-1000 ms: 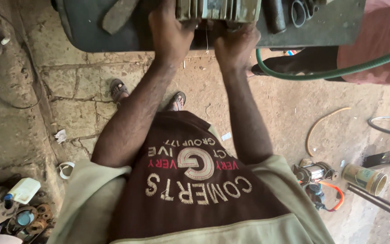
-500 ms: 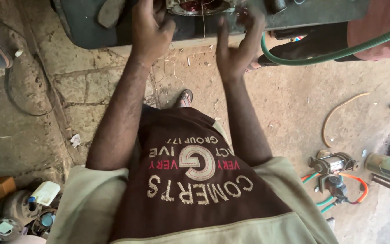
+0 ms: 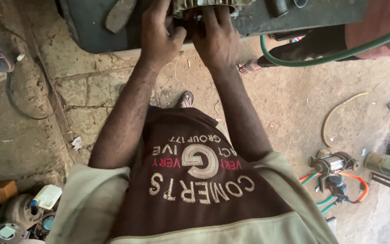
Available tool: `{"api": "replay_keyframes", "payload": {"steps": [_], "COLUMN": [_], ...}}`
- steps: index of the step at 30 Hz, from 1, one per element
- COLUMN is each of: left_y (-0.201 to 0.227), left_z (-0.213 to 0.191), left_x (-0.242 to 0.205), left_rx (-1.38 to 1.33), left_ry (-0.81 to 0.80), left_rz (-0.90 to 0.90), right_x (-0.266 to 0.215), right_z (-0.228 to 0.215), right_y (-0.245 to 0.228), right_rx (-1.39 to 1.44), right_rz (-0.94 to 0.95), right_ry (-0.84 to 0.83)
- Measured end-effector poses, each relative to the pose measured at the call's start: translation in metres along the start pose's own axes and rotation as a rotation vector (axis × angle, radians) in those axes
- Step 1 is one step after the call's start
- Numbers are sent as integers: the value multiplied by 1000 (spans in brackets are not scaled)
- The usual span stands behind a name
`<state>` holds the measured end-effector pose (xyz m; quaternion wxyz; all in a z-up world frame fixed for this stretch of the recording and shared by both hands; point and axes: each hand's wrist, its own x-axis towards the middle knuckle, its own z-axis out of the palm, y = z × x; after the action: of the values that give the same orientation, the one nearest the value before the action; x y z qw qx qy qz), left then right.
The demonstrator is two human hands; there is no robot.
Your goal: The person works on a metallic electrical component on a workbench, using a hammer to tap it and then manipulating thin wire with pliers. The person cuts and twists the wire repeatedly while handling the component.
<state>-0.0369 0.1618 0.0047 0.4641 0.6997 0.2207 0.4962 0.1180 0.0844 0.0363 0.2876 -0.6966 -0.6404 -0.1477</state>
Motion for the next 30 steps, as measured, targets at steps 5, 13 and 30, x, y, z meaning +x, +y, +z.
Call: {"api": "replay_keyframes", "payload": {"steps": [5,13,30], "left_y": [0,7,0], "left_z": [-3,0,0], "left_x": [6,8,1], "left_rx": [82,48,55], "left_ry": [11,23,-3], "left_rz": [66,115,133], "right_x": [-5,-1,3], "right_z": [13,27,-23], "right_y": [15,22,-6], "right_rx": [-44,-25,148], "right_rz": [-26,-34,-23], "right_ry": [-62,-63,25]}}
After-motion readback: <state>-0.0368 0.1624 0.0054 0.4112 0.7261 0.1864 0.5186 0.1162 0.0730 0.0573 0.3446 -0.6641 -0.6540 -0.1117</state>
